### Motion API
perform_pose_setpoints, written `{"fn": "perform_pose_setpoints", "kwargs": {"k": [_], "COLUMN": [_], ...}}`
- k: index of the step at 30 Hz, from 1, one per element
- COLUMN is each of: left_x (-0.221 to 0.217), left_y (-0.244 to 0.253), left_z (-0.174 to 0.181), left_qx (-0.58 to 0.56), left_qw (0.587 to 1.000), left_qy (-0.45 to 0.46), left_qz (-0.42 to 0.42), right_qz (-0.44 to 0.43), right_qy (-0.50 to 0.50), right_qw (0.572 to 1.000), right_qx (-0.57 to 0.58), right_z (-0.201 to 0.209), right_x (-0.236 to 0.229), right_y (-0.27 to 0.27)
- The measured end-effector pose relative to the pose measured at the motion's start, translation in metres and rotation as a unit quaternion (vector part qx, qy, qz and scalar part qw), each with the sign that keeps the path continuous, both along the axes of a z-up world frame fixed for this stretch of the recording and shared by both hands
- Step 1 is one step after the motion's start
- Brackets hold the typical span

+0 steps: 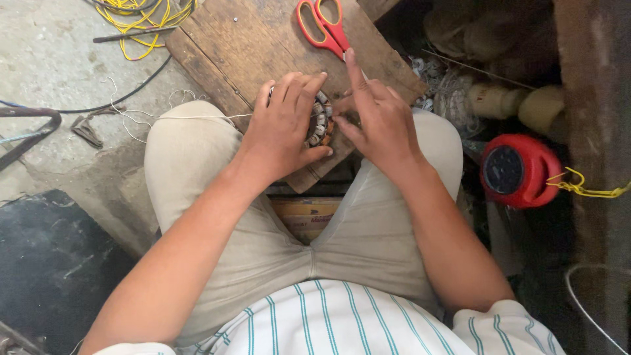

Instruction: The person sits on the floor and winds a thin white wire around a circular stator-like object placed on a small wooden stool. They repeatedly wrap the wire, trim excess with red-handled scissors, and continue winding until the end of the clip.

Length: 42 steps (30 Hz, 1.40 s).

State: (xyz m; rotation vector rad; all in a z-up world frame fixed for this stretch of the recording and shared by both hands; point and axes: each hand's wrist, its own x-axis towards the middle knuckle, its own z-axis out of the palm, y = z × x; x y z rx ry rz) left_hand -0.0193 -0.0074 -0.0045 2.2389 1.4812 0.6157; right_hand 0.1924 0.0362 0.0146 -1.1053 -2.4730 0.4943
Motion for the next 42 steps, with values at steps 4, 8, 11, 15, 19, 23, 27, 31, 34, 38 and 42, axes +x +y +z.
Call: {"fn": "perform_pose_setpoints", "kwargs": {"k": [4,8,11,15,19,23,27,31,34,38,42], "left_x": [-0.001,0.000,0.000,-0.001,0.000,-0.002,-0.003,-0.004,-0.003,-0.002,-0.001], "left_y": [0.002,0.002,0.000,0.000,0.000,0.000,0.002,0.002,0.002,0.001,0.001], "left_z": [0.002,0.000,0.000,0.001,0.001,-0.001,-0.003,-0.005,-0.004,-0.001,0.001], "left_qx": [0.003,0.005,0.006,0.008,0.008,0.013,0.022,0.016,0.013,0.000,0.002], "left_qw": [1.000,1.000,1.000,1.000,1.000,1.000,0.999,0.999,0.999,1.000,1.000], "left_qy": [0.001,0.001,0.002,0.001,0.001,-0.008,-0.023,-0.029,-0.031,-0.027,-0.020], "left_qz": [0.004,0.007,0.005,0.001,0.002,-0.001,-0.003,-0.008,-0.005,-0.001,0.002], "right_qz": [-0.022,-0.019,-0.014,-0.010,0.008,0.017,0.007,-0.033,-0.025,-0.038,-0.089], "right_qy": [-0.043,-0.029,-0.027,-0.038,-0.013,-0.011,0.035,0.072,0.072,0.078,0.090], "right_qw": [0.999,0.999,0.999,0.999,1.000,0.999,0.995,0.987,0.989,0.984,0.966], "right_qx": [-0.004,-0.011,-0.013,-0.004,-0.020,-0.035,-0.090,-0.141,-0.130,-0.153,-0.226], "right_z": [0.004,0.005,0.005,0.006,0.005,0.002,0.000,-0.005,-0.007,-0.009,-0.014], "right_x": [-0.002,-0.004,-0.004,-0.004,-0.003,-0.002,0.003,0.005,0.004,0.003,-0.003], "right_y": [-0.002,-0.003,-0.003,-0.004,-0.002,0.001,0.003,0.006,0.006,0.004,0.002]}}
